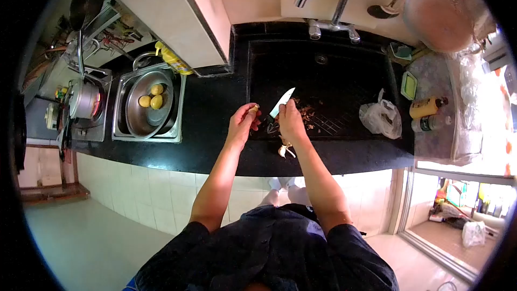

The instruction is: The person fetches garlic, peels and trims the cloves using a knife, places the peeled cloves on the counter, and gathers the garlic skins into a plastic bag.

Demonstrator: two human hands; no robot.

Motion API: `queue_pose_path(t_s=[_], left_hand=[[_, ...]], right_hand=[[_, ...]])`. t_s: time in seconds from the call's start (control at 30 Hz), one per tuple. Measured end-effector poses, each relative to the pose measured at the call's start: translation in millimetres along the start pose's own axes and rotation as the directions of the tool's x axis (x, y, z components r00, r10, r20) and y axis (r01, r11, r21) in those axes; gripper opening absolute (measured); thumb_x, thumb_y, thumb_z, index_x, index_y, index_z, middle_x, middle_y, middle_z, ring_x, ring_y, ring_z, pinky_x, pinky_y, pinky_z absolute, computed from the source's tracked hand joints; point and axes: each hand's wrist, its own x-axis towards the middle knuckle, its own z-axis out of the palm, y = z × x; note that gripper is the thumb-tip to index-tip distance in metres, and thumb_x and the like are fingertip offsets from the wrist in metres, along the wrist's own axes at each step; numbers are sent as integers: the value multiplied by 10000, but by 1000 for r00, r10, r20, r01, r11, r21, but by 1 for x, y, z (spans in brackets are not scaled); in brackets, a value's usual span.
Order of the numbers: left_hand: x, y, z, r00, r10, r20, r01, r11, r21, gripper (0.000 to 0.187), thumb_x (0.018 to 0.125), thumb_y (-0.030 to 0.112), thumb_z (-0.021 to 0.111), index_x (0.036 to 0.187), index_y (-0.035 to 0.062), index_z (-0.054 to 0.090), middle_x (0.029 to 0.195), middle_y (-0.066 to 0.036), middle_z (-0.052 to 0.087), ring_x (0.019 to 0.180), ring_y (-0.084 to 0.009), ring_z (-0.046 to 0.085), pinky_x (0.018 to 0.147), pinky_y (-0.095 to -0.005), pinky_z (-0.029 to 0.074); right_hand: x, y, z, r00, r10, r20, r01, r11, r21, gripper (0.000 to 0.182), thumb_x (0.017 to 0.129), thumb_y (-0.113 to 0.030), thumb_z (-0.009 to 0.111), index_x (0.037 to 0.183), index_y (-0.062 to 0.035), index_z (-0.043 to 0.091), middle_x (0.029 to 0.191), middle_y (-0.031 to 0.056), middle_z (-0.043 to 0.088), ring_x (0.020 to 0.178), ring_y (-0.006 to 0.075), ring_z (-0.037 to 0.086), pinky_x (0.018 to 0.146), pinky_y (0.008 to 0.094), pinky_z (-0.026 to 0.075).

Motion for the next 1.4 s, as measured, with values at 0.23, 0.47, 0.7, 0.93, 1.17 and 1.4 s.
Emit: queue_pose_path(t_s=[0.23, 0.47, 0.7, 0.93, 1.17, 1.4], left_hand=[[18, -2, 52, 989, -82, 122, 81, 997, 12, 257, 1001, 143, 566, 1234, 35, 581, 927, -25, 645, 702, -79, 584, 599, -222, 488], [36, 8, 77, 954, -84, 289, 62, 995, 84, 172, 979, 97, 561, 1138, 33, 572, 863, -3, 612, 684, -59, 559, 607, -215, 466], [49, 9, 88, 899, -193, 393, 180, 981, 71, 186, 1001, 178, 539, 1136, 65, 598, 828, 23, 565, 681, -73, 541, 604, -225, 453], [49, 1, 92, 816, -328, 476, 433, 892, -129, 154, 989, 170, 529, 1073, 73, 614, 743, 30, 528, 595, -58, 477, 500, -200, 355], [46, -28, 80, 639, -390, 663, 676, 695, -243, 145, 1008, 167, 506, 997, 78, 620, 674, 27, 478, 493, -59, 372, 434, -215, 250], [34, -34, 82, 746, -391, 538, 539, 830, -144, 136, 988, 139, 493, 1049, 80, 600, 666, 17, 483, 522, -78, 414, 444, -219, 302]], right_hand=[[-11, -17, -54, 975, -199, -96, 191, 977, -90, 191, 1010, -185, 457, 969, -1, 426, 785, 231, 601, 747, 398, 626, 664, 475, 465], [4, 2, -80, 993, -121, 9, 116, 971, 208, 120, 1040, -132, 397, 1079, -31, 450, 732, 90, 565, 600, 187, 590, 553, 336, 480], [6, -4, -102, 977, -52, 207, 45, 998, 41, 343, 995, -336, 576, 863, -22, 541, 646, 38, 530, 520, 105, 532, 444, 293, 407], [12, 12, -106, 954, -71, 292, 67, 997, 24, 454, 975, -401, 608, 855, 36, 643, 668, 51, 574, 618, 142, 515, 578, 336, 456], [9, 38, -105, 869, -221, 443, 153, 971, 185, 335, 1004, -268, 560, 994, 35, 702, 905, 136, 721, 810, 173, 636, 752, 324, 499], [0, 15, -116, 821, 92, 564, -175, 980, 96, 372, 1000, -324, 570, 800, -12, 595, 562, -12, 479, 440, 73, 442, 397, 254, 325]])
